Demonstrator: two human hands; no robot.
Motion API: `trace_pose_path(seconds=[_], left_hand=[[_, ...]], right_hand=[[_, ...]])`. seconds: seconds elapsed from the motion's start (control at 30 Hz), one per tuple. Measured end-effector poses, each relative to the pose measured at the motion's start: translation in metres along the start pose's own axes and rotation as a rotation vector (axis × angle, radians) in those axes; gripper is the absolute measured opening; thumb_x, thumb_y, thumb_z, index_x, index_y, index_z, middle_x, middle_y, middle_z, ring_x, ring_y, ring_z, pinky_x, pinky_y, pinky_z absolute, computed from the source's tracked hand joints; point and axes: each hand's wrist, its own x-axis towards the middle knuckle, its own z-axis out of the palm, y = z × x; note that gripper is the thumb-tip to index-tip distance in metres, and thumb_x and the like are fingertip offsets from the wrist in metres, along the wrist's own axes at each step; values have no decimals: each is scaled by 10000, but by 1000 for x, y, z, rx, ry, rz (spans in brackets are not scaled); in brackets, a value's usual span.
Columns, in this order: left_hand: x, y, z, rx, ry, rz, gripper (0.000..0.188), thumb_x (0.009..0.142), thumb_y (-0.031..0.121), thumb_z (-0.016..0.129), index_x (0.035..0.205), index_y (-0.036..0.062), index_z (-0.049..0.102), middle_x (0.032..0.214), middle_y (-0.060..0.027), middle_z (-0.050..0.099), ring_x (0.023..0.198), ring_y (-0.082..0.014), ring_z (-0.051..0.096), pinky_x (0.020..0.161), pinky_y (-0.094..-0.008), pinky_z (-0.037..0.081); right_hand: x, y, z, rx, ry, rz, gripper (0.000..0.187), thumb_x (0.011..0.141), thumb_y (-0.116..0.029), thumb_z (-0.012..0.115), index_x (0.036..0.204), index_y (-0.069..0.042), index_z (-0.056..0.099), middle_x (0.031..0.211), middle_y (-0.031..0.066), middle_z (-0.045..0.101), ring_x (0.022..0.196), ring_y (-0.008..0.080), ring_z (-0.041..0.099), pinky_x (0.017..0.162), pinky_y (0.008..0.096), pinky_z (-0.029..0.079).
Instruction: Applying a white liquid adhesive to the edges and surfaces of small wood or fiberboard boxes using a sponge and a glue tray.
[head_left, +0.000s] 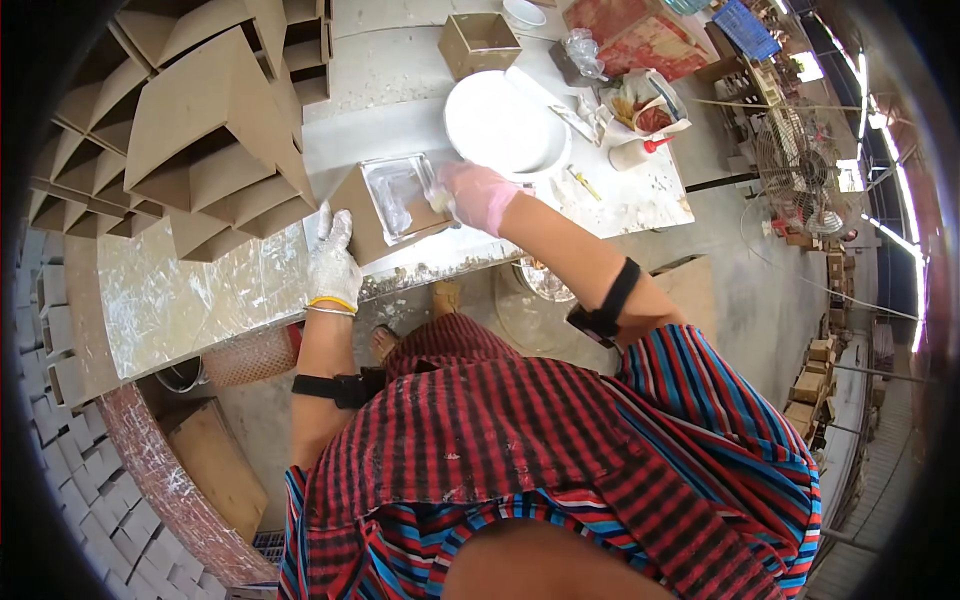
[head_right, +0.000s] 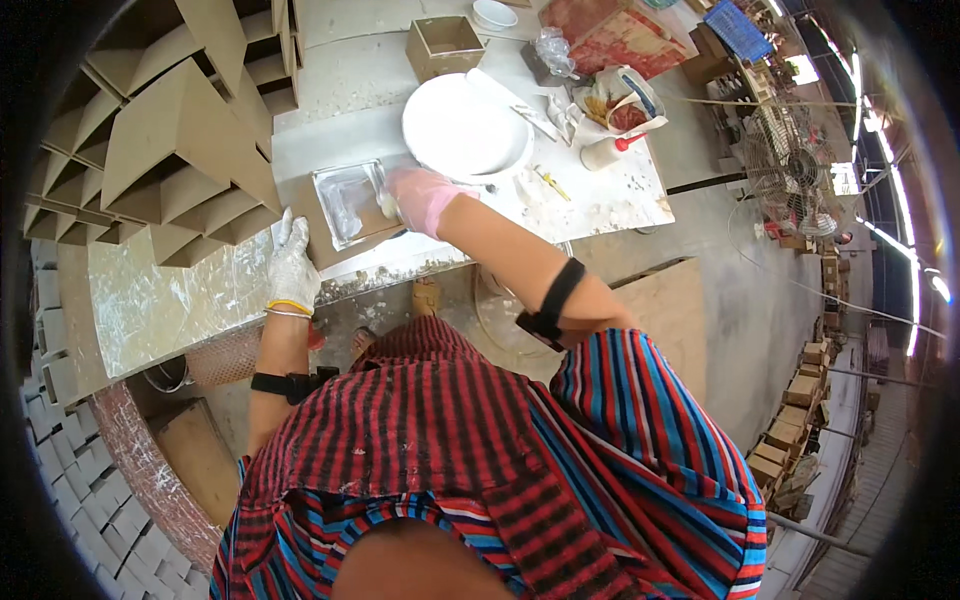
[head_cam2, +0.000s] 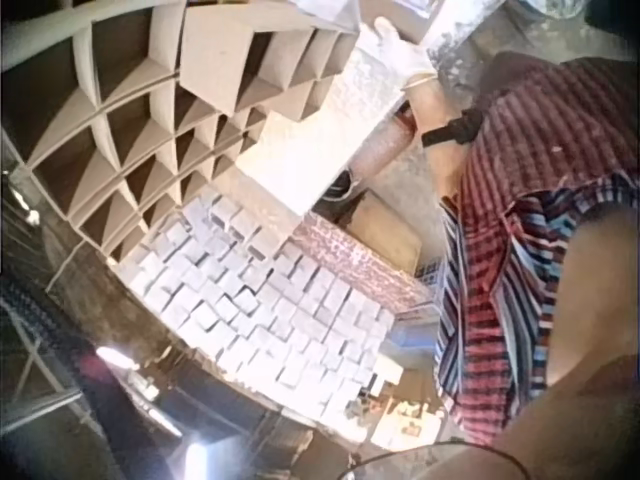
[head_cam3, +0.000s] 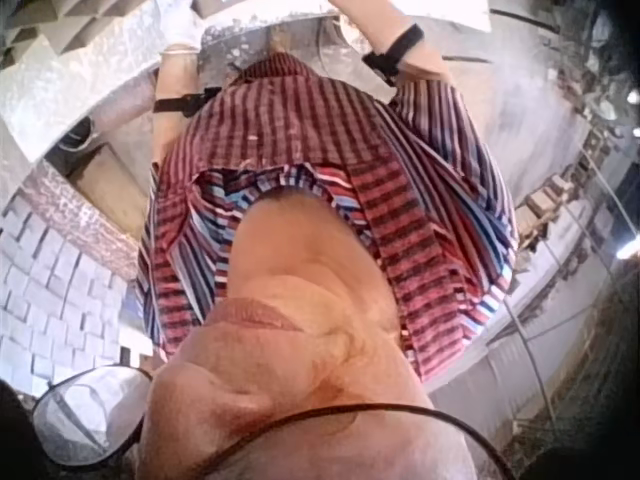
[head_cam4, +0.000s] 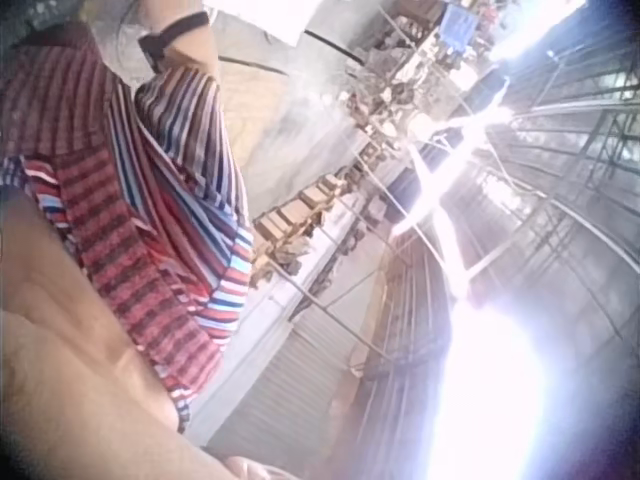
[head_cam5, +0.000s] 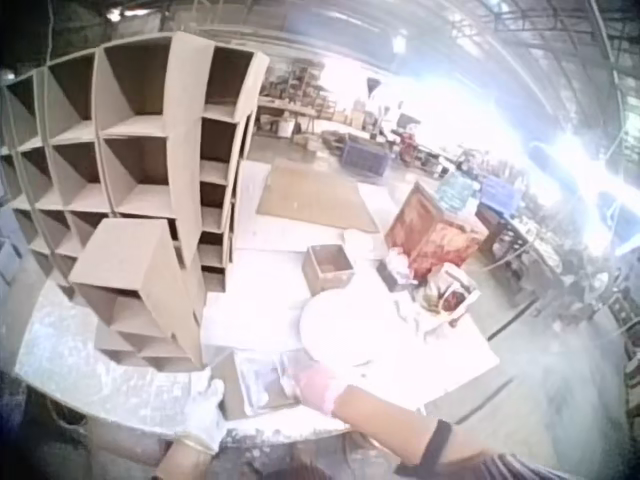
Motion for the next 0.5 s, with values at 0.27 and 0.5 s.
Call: trace_pose_path(seconds=[0.27,0.5], left_hand=[[-7,-7,10,68,-4,105,478,884,100,543,1335,65,387,1220,-54,501,1066,-119,469,885,-202,366],[-21,2,21,201,-112,139,502,867,67,562,1336,65,384,1215,-49,505,1035,-94,490,851,-201,396]], right_hand=[[-22,22,15,78,-90,-94,286,738,-3,534,1009,-61,601,991,160,605,965,317,572,850,350,443],[-43,-8,36,181,149,-505,303,690,-18,560,987,-50,608,1008,170,592,992,334,544,871,387,427]])
